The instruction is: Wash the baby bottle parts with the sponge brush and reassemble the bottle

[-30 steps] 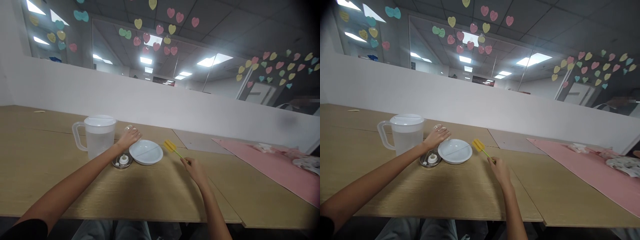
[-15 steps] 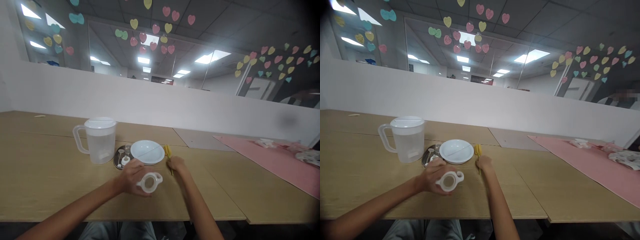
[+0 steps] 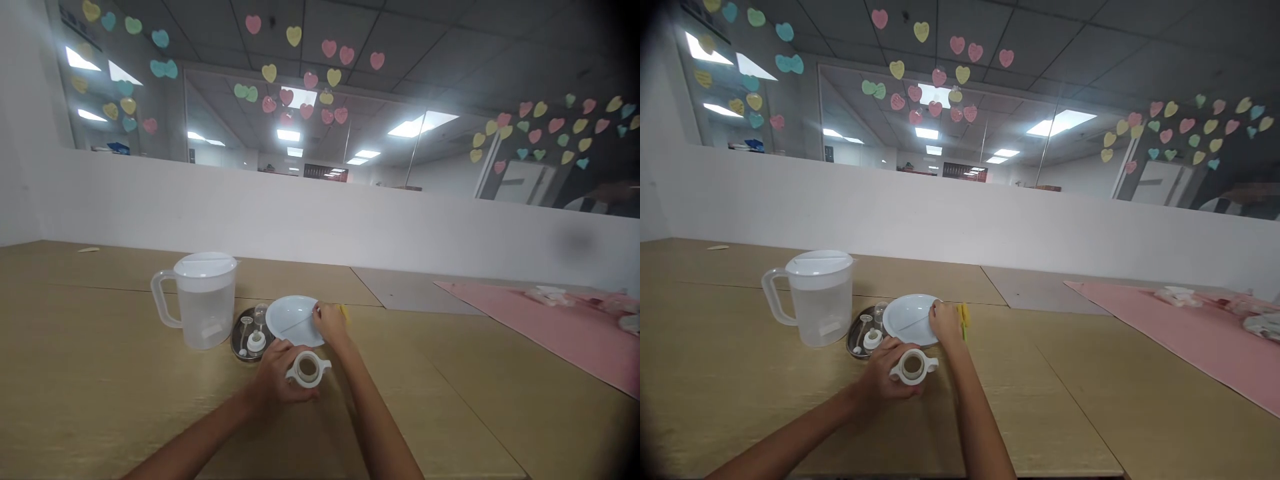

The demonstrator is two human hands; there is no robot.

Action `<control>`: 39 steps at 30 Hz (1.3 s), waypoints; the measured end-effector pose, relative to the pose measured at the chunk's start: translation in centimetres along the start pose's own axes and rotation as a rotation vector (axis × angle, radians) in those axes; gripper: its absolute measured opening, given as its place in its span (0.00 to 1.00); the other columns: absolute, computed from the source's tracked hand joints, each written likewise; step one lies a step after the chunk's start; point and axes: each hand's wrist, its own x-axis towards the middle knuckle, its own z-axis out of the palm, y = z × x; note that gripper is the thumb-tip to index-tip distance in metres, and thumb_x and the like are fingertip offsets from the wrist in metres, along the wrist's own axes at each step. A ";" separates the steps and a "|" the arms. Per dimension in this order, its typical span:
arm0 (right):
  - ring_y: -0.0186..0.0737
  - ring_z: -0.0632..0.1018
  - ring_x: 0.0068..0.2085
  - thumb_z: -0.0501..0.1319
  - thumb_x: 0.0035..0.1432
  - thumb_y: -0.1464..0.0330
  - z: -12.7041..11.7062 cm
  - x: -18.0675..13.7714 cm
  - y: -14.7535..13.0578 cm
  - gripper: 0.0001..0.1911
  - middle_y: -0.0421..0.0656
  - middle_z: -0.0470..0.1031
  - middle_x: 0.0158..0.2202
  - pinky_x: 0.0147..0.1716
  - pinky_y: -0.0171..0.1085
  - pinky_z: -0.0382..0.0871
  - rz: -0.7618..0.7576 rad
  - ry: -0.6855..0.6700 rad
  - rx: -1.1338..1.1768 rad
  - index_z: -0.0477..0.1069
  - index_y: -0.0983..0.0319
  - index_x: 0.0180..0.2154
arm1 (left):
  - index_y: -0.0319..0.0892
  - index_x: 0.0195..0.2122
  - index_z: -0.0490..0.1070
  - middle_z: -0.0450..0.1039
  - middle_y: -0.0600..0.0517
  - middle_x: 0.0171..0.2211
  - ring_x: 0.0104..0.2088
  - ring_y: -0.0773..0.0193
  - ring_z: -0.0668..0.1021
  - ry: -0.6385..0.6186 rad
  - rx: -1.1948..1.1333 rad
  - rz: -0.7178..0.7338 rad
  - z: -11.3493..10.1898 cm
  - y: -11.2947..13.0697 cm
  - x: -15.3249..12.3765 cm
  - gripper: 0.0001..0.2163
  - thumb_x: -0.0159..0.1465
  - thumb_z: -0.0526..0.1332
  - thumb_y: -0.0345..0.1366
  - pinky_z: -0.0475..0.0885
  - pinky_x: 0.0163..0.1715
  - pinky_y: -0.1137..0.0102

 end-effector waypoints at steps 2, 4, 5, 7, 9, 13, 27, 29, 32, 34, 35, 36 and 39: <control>0.40 0.77 0.41 0.48 0.62 0.67 0.5 0.3 -0.2 0.17 0.50 0.78 0.40 0.38 0.33 0.62 -0.054 -0.041 0.030 0.72 0.62 0.43 | 0.42 0.41 0.73 0.73 0.47 0.31 0.34 0.58 0.73 -0.021 0.016 -0.018 -0.1 -0.2 0.2 0.26 0.49 0.61 0.58 0.66 0.36 0.64; 0.39 0.76 0.42 0.48 0.61 0.67 0.8 0.4 -0.4 0.17 0.49 0.77 0.41 0.40 0.33 0.62 -0.087 -0.096 0.055 0.72 0.62 0.44 | 0.42 0.38 0.73 0.74 0.48 0.31 0.35 0.57 0.72 -0.046 0.018 -0.037 -0.3 -0.3 0.5 0.26 0.49 0.60 0.59 0.65 0.37 0.64; 0.39 0.76 0.43 0.48 0.61 0.67 0.9 0.4 -0.4 0.17 0.48 0.77 0.42 0.40 0.32 0.62 -0.101 -0.119 0.065 0.73 0.62 0.44 | 0.42 0.37 0.73 0.74 0.48 0.31 0.35 0.57 0.72 -0.057 0.018 -0.051 -0.4 -0.3 0.6 0.26 0.49 0.60 0.60 0.65 0.37 0.64; 0.39 0.76 0.44 0.47 0.61 0.67 1.0 0.3 -0.5 0.18 0.48 0.77 0.44 0.41 0.32 0.62 -0.128 -0.155 0.076 0.73 0.62 0.43 | 0.42 0.36 0.73 0.74 0.47 0.31 0.35 0.57 0.72 -0.072 0.022 -0.086 -0.6 -0.3 0.8 0.25 0.50 0.60 0.60 0.64 0.37 0.63; 0.40 0.75 0.45 0.47 0.61 0.67 1.2 0.1 -0.5 0.18 0.47 0.76 0.45 0.41 0.33 0.62 -0.147 -0.191 0.085 0.73 0.62 0.44 | 0.43 0.39 0.73 0.74 0.47 0.33 0.36 0.56 0.72 -0.072 0.031 -0.127 -0.6 -0.3 0.8 0.27 0.49 0.60 0.60 0.64 0.38 0.62; 0.40 0.73 0.49 0.48 0.61 0.66 1.2 0.0 -0.4 0.20 0.46 0.72 0.51 0.44 0.33 0.63 -0.169 -0.256 0.096 0.69 0.60 0.51 | 0.42 0.56 0.62 0.74 0.46 0.36 0.38 0.53 0.72 -0.061 0.049 -0.219 -0.4 -0.2 0.6 0.39 0.48 0.60 0.62 0.64 0.42 0.59; 0.43 0.76 0.43 0.52 0.57 0.69 0.9 -0.2 -1.3 0.15 0.51 0.77 0.42 0.39 0.34 0.64 -0.032 -0.208 0.101 0.75 0.64 0.40 | 0.41 0.37 0.72 0.76 0.46 0.35 0.35 0.60 0.76 -0.121 0.558 -0.480 -6.1 -6.4 -0.7 0.16 0.66 0.46 0.38 0.66 0.33 0.70; 0.41 0.76 0.44 0.51 0.58 0.69 0.8 -0.2 -1.3 0.15 0.50 0.77 0.43 0.40 0.33 0.64 -0.017 -0.146 0.131 0.75 0.63 0.41 | 0.42 0.39 0.72 0.75 0.46 0.39 0.35 0.59 0.77 -0.249 0.605 -0.596 -6.3 -6.5 -0.4 0.16 0.67 0.45 0.39 0.65 0.30 0.70; 0.39 0.76 0.44 0.51 0.60 0.69 0.5 -0.3 -1.2 0.16 0.47 0.77 0.44 0.41 0.31 0.63 0.000 -0.071 0.178 0.74 0.61 0.43 | 0.42 0.41 0.71 0.75 0.45 0.41 0.35 0.59 0.78 -0.352 0.613 -0.673 -6.2 -6.3 0.1 0.17 0.68 0.44 0.39 0.66 0.30 0.70; 0.37 0.76 0.45 0.50 0.61 0.69 0.4 -0.3 -1.0 0.16 0.45 0.77 0.45 0.42 0.30 0.63 0.010 -0.037 0.204 0.73 0.60 0.45 | 0.41 0.41 0.71 0.75 0.44 0.42 0.36 0.58 0.78 -0.386 0.613 -0.726 -6.1 -6.3 0.3 0.18 0.68 0.43 0.39 0.66 0.31 0.69; 0.36 0.76 0.45 0.50 0.62 0.69 0.4 -0.3 -0.9 0.16 0.44 0.76 0.45 0.42 0.30 0.63 0.014 -0.014 0.230 0.73 0.60 0.46 | 0.40 0.40 0.71 0.75 0.43 0.41 0.37 0.58 0.78 -0.405 0.614 -0.756 -6.0 -6.4 0.3 0.18 0.68 0.43 0.39 0.67 0.32 0.69; 0.35 0.76 0.44 0.49 0.62 0.69 0.5 -0.4 -0.7 0.16 0.43 0.77 0.45 0.42 0.29 0.63 0.020 0.014 0.268 0.73 0.59 0.46 | 0.39 0.39 0.72 0.75 0.43 0.41 0.38 0.58 0.78 -0.423 0.616 -0.785 -6.0 -6.6 0.3 0.19 0.68 0.42 0.40 0.67 0.33 0.69; 0.34 0.77 0.40 0.50 0.61 0.69 0.7 -0.6 -0.1 0.16 0.42 0.78 0.42 0.40 0.29 0.64 0.058 0.108 0.415 0.73 0.60 0.45 | 0.37 0.38 0.72 0.75 0.41 0.41 0.40 0.56 0.78 -0.466 0.613 -0.834 -5.9 -7.1 0.3 0.20 0.68 0.41 0.40 0.68 0.36 0.68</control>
